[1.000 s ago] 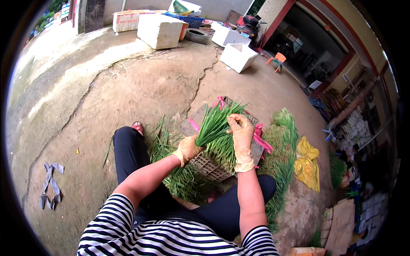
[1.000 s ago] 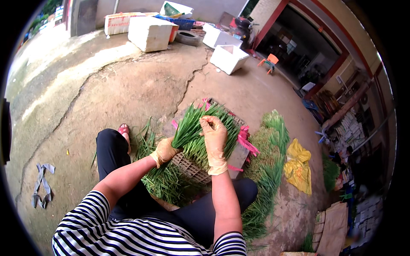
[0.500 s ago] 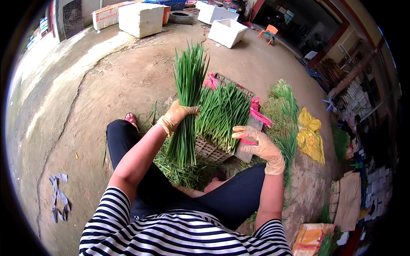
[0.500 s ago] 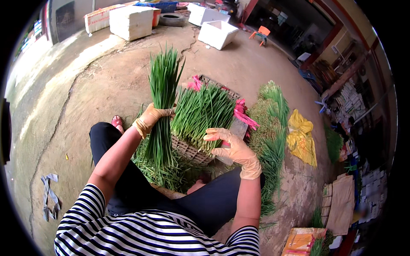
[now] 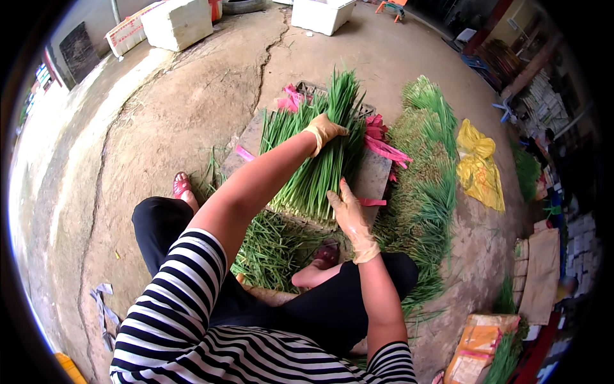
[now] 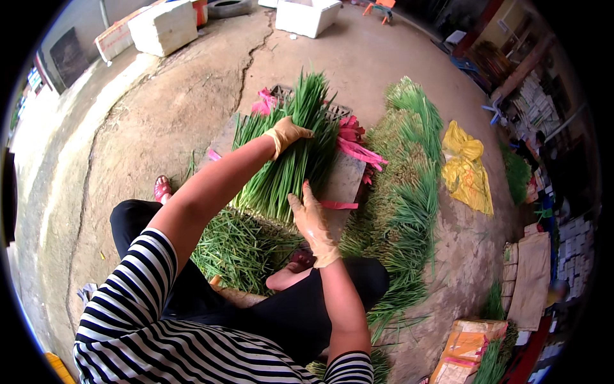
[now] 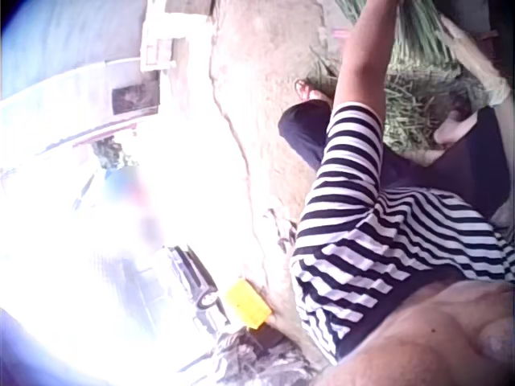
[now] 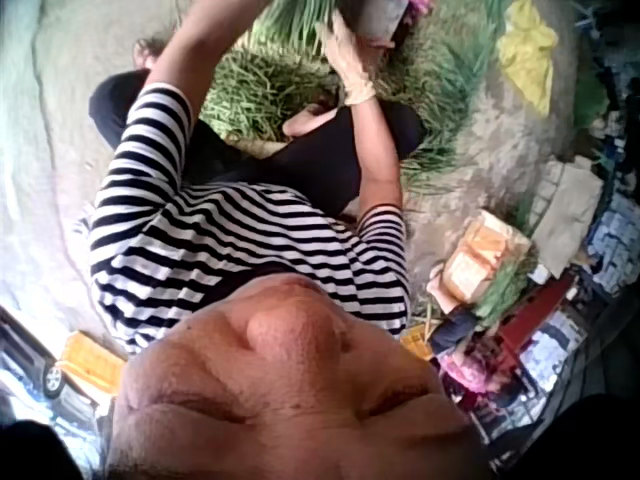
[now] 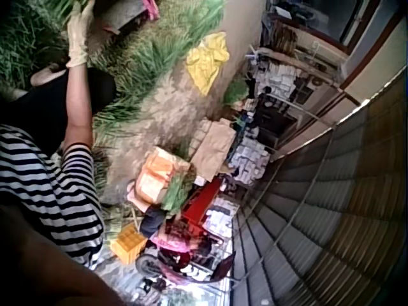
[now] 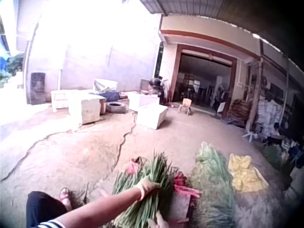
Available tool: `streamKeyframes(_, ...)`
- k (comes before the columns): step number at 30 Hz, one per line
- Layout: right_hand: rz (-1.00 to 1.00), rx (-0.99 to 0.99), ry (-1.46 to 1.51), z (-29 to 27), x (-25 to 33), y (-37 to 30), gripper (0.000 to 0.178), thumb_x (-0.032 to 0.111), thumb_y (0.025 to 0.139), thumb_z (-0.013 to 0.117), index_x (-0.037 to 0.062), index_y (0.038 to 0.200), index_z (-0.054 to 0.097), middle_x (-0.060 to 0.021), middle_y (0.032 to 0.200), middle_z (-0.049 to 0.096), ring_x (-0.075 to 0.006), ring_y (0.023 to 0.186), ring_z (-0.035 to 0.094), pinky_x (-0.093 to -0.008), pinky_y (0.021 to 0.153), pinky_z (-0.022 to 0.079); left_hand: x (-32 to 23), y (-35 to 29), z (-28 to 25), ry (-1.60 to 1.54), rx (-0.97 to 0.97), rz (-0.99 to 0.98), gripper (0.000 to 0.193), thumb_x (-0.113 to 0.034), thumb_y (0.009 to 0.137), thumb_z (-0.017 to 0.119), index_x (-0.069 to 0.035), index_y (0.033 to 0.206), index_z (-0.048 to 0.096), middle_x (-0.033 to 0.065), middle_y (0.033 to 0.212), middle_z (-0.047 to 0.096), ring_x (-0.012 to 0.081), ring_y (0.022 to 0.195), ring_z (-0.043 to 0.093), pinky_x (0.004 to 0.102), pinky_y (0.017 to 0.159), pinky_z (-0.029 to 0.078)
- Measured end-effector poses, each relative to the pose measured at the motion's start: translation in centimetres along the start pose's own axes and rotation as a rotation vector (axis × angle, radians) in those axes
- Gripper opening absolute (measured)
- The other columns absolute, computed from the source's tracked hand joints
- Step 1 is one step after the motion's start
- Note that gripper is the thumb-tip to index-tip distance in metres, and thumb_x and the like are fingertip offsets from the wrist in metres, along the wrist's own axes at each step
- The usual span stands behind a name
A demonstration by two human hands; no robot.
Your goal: The person bunches green chives by hand, cleaning the root ends and aligning the stalks before placing the bundles into a plastic crate.
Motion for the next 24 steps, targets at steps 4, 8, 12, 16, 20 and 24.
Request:
streamKeyframes(4,0.057,0.064,-0.279,2.1,1.5,1.3,0.063,0.045,0.088,0.040,-0.0049,0.125,0.036,-0.0300,0.092,0.057,-0.0428,0.088,0.055,-0.0442,0.076,0.044,2.5,-0.4,-0.2,0.662,-0.187,0.223,0.110,-0.043,0.060,0.075,0.001,0.137,0.010,0.0234,0.136,0.027,0.0344,0.126,0.027,0.0355,0.102,0.028)
streamKeyframes(8,-0.126,0.051,-0.065,2.6,1.2,1.2,0.068,0.048,0.085,0.047,-0.0060,0.124,0.038,-0.0246,0.094,0.059,-0.0358,0.087,0.058,-0.0390,0.076,0.044,1.5,-3.2,-0.4,0.797,-0.079,0.173,0.121,-0.050,0.054,0.077,-0.006,0.139,0.003,0.0197,0.142,0.015,0.0397,0.131,0.013,0.0439,0.105,0.021)
streamKeyframes(12,0.142,0.326,-0.220,-1.2,4.3,1.0,0.069,0.054,0.080,0.051,0.0042,0.127,0.040,-0.0140,0.083,0.061,-0.0295,0.079,0.059,-0.0366,0.069,0.044,3.9,-4.2,0.0,0.917,-0.130,0.115,0.119,-0.045,0.055,0.077,-0.012,0.140,0.001,0.0170,0.144,0.010,0.0375,0.132,0.012,0.0483,0.103,0.021)
streamKeyframes(16,0.103,-0.140,0.157,-8.2,1.5,-2.9,0.041,0.028,0.079,0.065,0.0109,0.115,0.056,-0.0012,0.077,0.059,-0.0093,0.066,0.054,-0.0241,0.061,0.044,4.8,-3.2,2.9,0.975,-0.208,0.142,0.112,-0.045,0.059,0.074,-0.012,0.140,0.005,0.0153,0.144,0.013,0.0370,0.131,0.015,0.0483,0.102,0.024)
streamKeyframes(20,0.177,-0.422,0.386,-15.5,-3.0,-11.0,0.032,0.017,0.084,0.059,0.0027,0.112,0.056,-0.0010,0.087,0.059,-0.0079,0.073,0.056,-0.0218,0.064,0.046,5.0,-2.1,1.4,0.950,-0.191,0.183,0.117,-0.057,0.053,0.073,-0.010,0.139,0.010,0.0169,0.143,0.014,0.0392,0.130,0.018,0.0513,0.101,0.025)
streamKeyframes(24,0.495,-0.547,0.294,-17.5,-11.9,-22.7,0.029,0.017,0.085,0.057,0.0064,0.111,0.057,-0.0043,0.093,0.061,-0.0111,0.082,0.059,-0.0244,0.069,0.049,5.0,0.1,-0.1,0.938,-0.153,0.153,0.124,-0.060,0.051,0.074,-0.006,0.139,0.005,0.0246,0.140,0.015,0.0414,0.129,0.016,0.0457,0.104,0.023)
Point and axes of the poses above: each hand's wrist, its own y-axis towards the middle knuckle, its own z-axis out of the palm, x = y × z, the point moved 1 cm from there along y, towards the middle knuckle
